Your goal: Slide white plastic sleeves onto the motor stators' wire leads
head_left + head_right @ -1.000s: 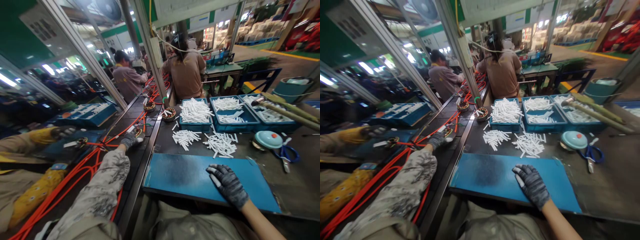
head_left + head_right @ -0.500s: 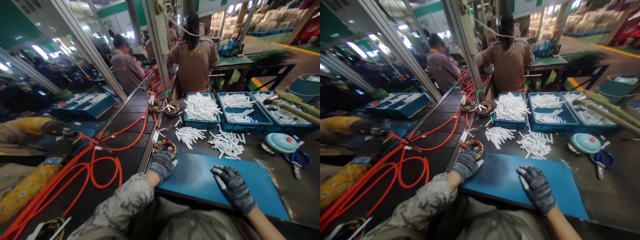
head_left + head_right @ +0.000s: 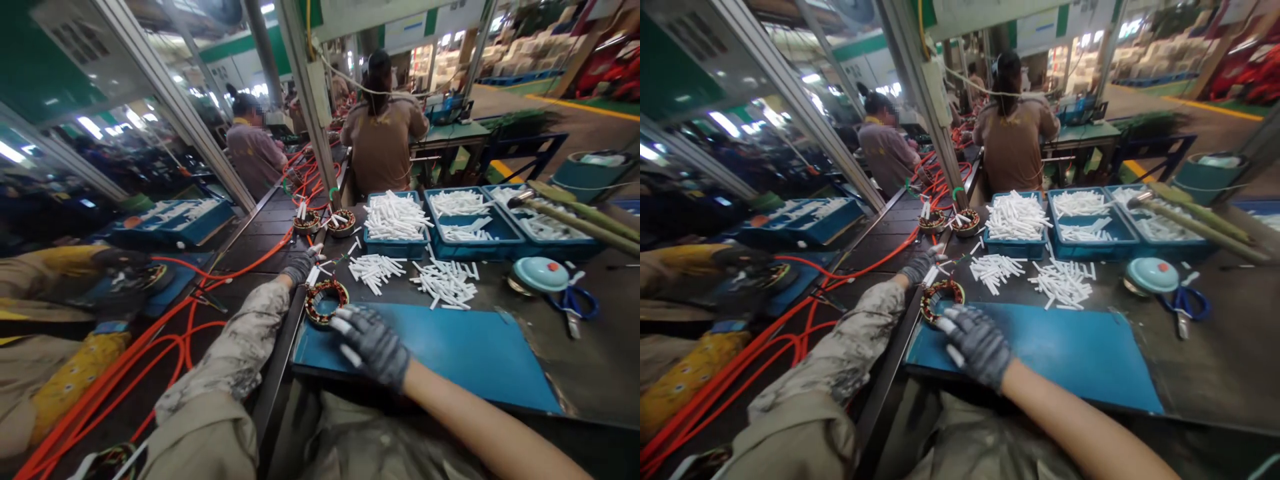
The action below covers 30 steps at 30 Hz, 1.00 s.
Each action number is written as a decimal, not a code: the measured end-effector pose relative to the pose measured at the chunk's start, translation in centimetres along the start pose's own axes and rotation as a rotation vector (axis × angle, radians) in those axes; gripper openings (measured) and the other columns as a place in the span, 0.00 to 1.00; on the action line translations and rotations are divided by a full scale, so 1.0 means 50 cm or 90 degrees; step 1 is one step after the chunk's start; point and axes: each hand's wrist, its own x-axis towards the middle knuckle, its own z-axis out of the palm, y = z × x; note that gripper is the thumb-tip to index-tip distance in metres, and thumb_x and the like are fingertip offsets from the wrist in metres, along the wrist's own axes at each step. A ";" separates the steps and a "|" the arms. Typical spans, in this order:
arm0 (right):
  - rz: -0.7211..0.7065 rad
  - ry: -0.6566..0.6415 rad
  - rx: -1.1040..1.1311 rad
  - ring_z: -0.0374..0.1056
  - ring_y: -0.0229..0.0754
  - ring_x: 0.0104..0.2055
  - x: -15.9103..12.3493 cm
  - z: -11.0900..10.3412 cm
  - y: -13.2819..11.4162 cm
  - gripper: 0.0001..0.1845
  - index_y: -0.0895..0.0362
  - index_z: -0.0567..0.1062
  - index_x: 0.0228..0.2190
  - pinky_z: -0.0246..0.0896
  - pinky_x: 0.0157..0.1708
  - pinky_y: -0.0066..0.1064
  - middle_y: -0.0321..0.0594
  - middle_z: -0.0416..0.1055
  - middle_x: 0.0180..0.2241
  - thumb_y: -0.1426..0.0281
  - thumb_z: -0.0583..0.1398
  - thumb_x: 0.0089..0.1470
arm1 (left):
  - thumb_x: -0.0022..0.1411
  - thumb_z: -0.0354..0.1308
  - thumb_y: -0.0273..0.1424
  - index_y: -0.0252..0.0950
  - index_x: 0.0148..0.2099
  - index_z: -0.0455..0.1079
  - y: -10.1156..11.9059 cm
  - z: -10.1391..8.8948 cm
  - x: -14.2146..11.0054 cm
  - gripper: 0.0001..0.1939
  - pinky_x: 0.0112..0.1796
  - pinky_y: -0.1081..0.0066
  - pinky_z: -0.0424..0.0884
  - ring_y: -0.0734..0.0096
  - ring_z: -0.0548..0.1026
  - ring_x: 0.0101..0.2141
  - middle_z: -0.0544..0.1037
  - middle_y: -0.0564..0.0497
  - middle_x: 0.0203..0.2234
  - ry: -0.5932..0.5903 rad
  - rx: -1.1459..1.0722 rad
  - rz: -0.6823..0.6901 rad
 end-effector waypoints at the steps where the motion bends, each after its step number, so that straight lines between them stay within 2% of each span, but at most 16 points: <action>1: -0.005 -0.054 0.012 0.57 0.56 0.69 0.040 0.019 -0.011 0.33 0.56 0.64 0.67 0.56 0.66 0.51 0.53 0.63 0.67 0.66 0.59 0.62 | 0.67 0.62 0.26 0.33 0.49 0.76 0.005 0.017 0.000 0.09 0.53 0.65 0.75 0.68 0.77 0.50 0.78 0.46 0.54 -0.037 0.010 0.007; 3: 0.032 -0.155 0.012 0.56 0.58 0.69 0.100 0.053 -0.020 0.42 0.63 0.59 0.69 0.51 0.68 0.51 0.59 0.59 0.68 0.62 0.63 0.58 | 0.69 0.62 0.34 0.32 0.52 0.74 0.005 0.035 -0.004 0.13 0.51 0.57 0.76 0.63 0.77 0.50 0.77 0.44 0.52 -0.105 0.044 0.004; 6: 0.071 -0.215 -0.005 0.67 0.56 0.60 0.126 0.073 -0.007 0.43 0.67 0.58 0.68 0.52 0.67 0.50 0.61 0.71 0.58 0.62 0.64 0.58 | 0.70 0.61 0.37 0.31 0.54 0.73 -0.016 0.024 -0.032 0.16 0.53 0.53 0.75 0.60 0.77 0.51 0.77 0.43 0.51 -0.146 0.088 -0.025; 8: 0.056 -0.220 0.000 0.71 0.54 0.55 0.109 0.061 0.016 0.35 0.64 0.68 0.63 0.52 0.67 0.50 0.56 0.77 0.50 0.60 0.62 0.60 | 0.67 0.62 0.32 0.29 0.50 0.74 -0.033 -0.001 -0.071 0.12 0.55 0.53 0.72 0.57 0.77 0.52 0.79 0.41 0.48 -0.160 0.099 -0.025; 10: 0.019 -0.222 0.005 0.71 0.54 0.53 0.081 0.033 0.048 0.27 0.60 0.78 0.52 0.50 0.67 0.51 0.52 0.79 0.45 0.56 0.63 0.58 | 0.62 0.63 0.25 0.29 0.46 0.76 -0.040 -0.028 -0.123 0.09 0.56 0.54 0.72 0.54 0.78 0.51 0.80 0.39 0.45 -0.174 0.094 -0.010; 11: -0.005 -0.215 0.002 0.71 0.55 0.54 0.068 0.016 0.067 0.24 0.59 0.81 0.48 0.48 0.68 0.53 0.52 0.79 0.46 0.56 0.63 0.57 | 0.60 0.63 0.24 0.30 0.45 0.77 -0.039 -0.040 -0.150 0.10 0.55 0.56 0.72 0.53 0.79 0.50 0.81 0.38 0.43 -0.183 0.091 0.000; 13: -0.027 -0.173 -0.030 0.64 0.60 0.63 0.050 -0.014 0.107 0.22 0.58 0.82 0.45 0.42 0.70 0.57 0.55 0.75 0.54 0.58 0.65 0.52 | 0.59 0.64 0.26 0.33 0.46 0.77 -0.029 -0.055 -0.196 0.12 0.52 0.58 0.73 0.54 0.80 0.47 0.82 0.41 0.42 -0.187 0.048 0.029; 15: 0.002 -0.153 -0.059 0.56 0.62 0.68 0.045 -0.034 0.146 0.20 0.56 0.82 0.47 0.37 0.70 0.62 0.53 0.70 0.61 0.64 0.64 0.53 | 0.58 0.66 0.34 0.36 0.49 0.75 -0.009 -0.054 -0.224 0.17 0.50 0.61 0.75 0.57 0.80 0.44 0.82 0.45 0.42 -0.177 -0.096 0.077; 16: 0.029 -0.144 -0.051 0.56 0.61 0.68 0.046 -0.039 0.163 0.18 0.55 0.82 0.47 0.38 0.70 0.62 0.52 0.70 0.61 0.67 0.63 0.55 | 0.57 0.67 0.38 0.37 0.51 0.73 0.002 -0.048 -0.229 0.21 0.48 0.61 0.75 0.58 0.80 0.43 0.82 0.46 0.42 -0.169 -0.212 0.097; 19: 0.094 -0.081 0.046 0.65 0.54 0.62 0.050 -0.040 0.202 0.17 0.52 0.81 0.48 0.55 0.65 0.56 0.48 0.75 0.56 0.70 0.58 0.61 | 0.56 0.68 0.44 0.37 0.55 0.69 0.031 -0.013 -0.223 0.28 0.47 0.61 0.76 0.59 0.80 0.44 0.81 0.45 0.44 -0.145 -0.580 0.100; 22: 0.112 -0.019 0.117 0.71 0.51 0.55 0.027 -0.044 0.211 0.20 0.54 0.77 0.54 0.67 0.57 0.51 0.48 0.76 0.53 0.69 0.54 0.64 | 0.52 0.72 0.42 0.36 0.60 0.66 0.033 0.009 -0.215 0.37 0.47 0.61 0.76 0.59 0.79 0.45 0.80 0.44 0.44 -0.177 -0.732 0.067; 24: 0.116 0.017 0.141 0.72 0.50 0.54 0.002 -0.055 0.199 0.21 0.54 0.74 0.57 0.69 0.56 0.51 0.49 0.76 0.52 0.69 0.53 0.65 | 0.52 0.73 0.40 0.38 0.65 0.63 0.025 0.000 -0.221 0.41 0.47 0.61 0.75 0.61 0.79 0.44 0.79 0.46 0.42 -0.150 -0.720 0.062; 25: 0.107 0.036 0.157 0.72 0.50 0.54 -0.010 -0.060 0.187 0.21 0.54 0.73 0.57 0.69 0.56 0.50 0.48 0.76 0.52 0.68 0.54 0.65 | 0.54 0.72 0.39 0.39 0.66 0.62 0.023 -0.011 -0.225 0.40 0.48 0.61 0.75 0.62 0.79 0.43 0.79 0.47 0.42 -0.091 -0.694 0.063; 27: 0.068 0.062 0.185 0.71 0.50 0.55 -0.024 -0.062 0.158 0.21 0.52 0.71 0.58 0.69 0.56 0.49 0.47 0.76 0.53 0.65 0.58 0.65 | 0.60 0.68 0.38 0.39 0.64 0.65 0.030 -0.036 -0.231 0.32 0.51 0.61 0.73 0.64 0.78 0.45 0.79 0.48 0.43 0.039 -0.613 0.090; 28: 0.048 0.064 0.190 0.71 0.50 0.56 -0.024 -0.059 0.143 0.21 0.52 0.71 0.58 0.68 0.56 0.48 0.46 0.76 0.53 0.64 0.60 0.64 | 0.63 0.65 0.38 0.39 0.62 0.67 0.040 -0.048 -0.231 0.28 0.53 0.61 0.72 0.64 0.78 0.47 0.79 0.47 0.45 0.067 -0.562 0.122; 30: 0.044 0.041 0.161 0.70 0.52 0.57 -0.014 -0.042 0.117 0.23 0.53 0.71 0.58 0.67 0.57 0.49 0.48 0.75 0.54 0.62 0.61 0.64 | 0.67 0.60 0.38 0.38 0.60 0.71 0.071 -0.062 -0.226 0.21 0.54 0.60 0.72 0.62 0.77 0.49 0.80 0.45 0.48 0.025 -0.439 0.211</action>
